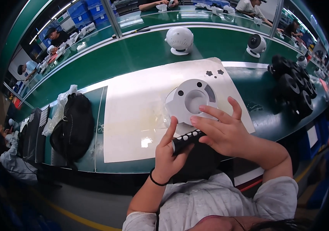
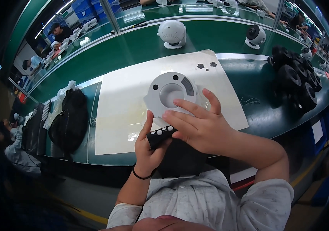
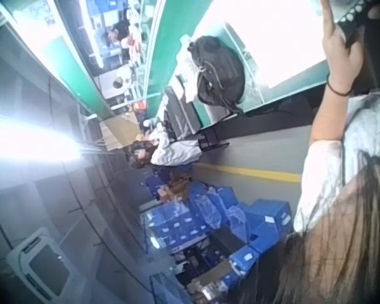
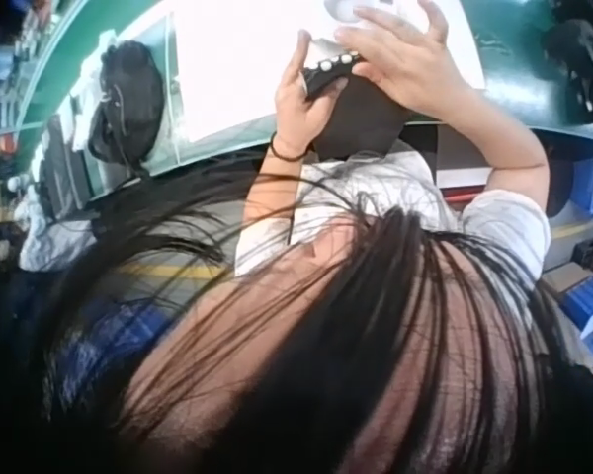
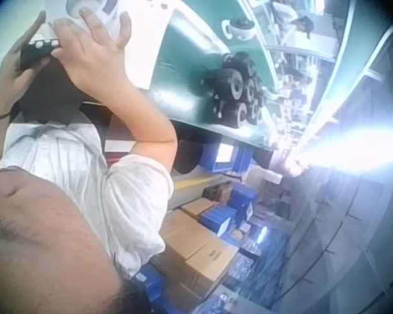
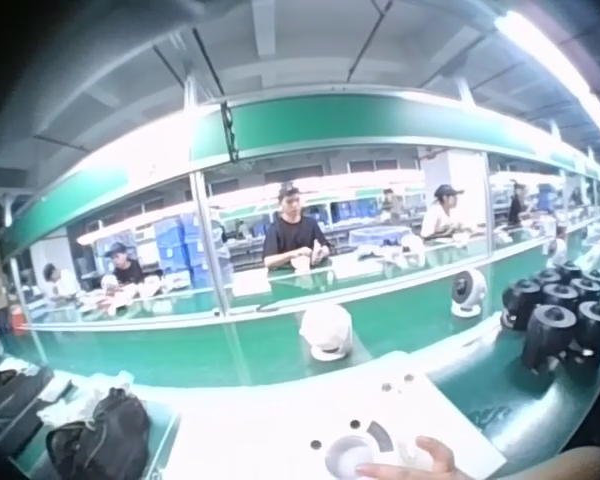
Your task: Assembling small components onto a white circular plastic housing at a factory workstation.
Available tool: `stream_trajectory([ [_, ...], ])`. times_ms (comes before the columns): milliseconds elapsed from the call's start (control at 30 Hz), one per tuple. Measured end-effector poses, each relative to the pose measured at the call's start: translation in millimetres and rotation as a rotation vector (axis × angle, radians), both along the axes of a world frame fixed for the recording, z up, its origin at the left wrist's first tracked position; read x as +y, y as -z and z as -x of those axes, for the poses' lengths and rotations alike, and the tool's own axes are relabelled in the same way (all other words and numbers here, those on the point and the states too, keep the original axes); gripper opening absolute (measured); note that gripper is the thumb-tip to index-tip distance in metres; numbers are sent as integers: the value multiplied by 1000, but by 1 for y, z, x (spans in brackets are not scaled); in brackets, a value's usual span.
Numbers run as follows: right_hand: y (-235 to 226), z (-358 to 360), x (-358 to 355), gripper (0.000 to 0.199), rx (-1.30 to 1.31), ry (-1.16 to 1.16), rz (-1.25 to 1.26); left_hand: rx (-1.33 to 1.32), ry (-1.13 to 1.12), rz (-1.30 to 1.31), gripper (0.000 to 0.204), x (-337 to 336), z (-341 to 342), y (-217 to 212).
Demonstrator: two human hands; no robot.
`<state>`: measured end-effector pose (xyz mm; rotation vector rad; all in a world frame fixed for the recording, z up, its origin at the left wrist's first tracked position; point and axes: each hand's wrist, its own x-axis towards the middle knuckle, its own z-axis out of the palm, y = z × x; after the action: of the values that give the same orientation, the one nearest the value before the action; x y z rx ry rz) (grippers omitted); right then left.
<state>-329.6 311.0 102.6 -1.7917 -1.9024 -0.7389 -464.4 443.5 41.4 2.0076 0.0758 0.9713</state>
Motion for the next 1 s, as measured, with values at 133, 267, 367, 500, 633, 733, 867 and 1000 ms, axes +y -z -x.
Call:
stream_trajectory([
  [133, 0, 1, 1, 31, 25, -16, -35, -17, -9, -12, 24, 1, 1, 0],
  [267, -1, -2, -3, 30, 190, -101, -168, -31, -10, -31, 24, 2, 1, 1],
  [367, 7, -3, -2, 32, 247, -111, -86, -10, 17, 13, 25, 2, 1, 1],
  [500, 22, -1, -3, 37, 81, -158, -207, -31, 8, 15, 23, 2, 0, 4],
  [633, 22, -10, -2, 44, 299, -297, -237, -5, 0, 21, 20, 5, 1, 4],
  [733, 17, -29, 6, 47, 699, -187, -318, -9, 1, 35, 20, 3, 0, 5],
  [867, -12, -26, -2, 42, 856, -88, 18, -4, -5, 18, 20, 3, 1, 5],
  [1000, -25, -24, -15, 41, 559, 10, 74, -25, 0, -8, 21, 2, 1, 7],
])
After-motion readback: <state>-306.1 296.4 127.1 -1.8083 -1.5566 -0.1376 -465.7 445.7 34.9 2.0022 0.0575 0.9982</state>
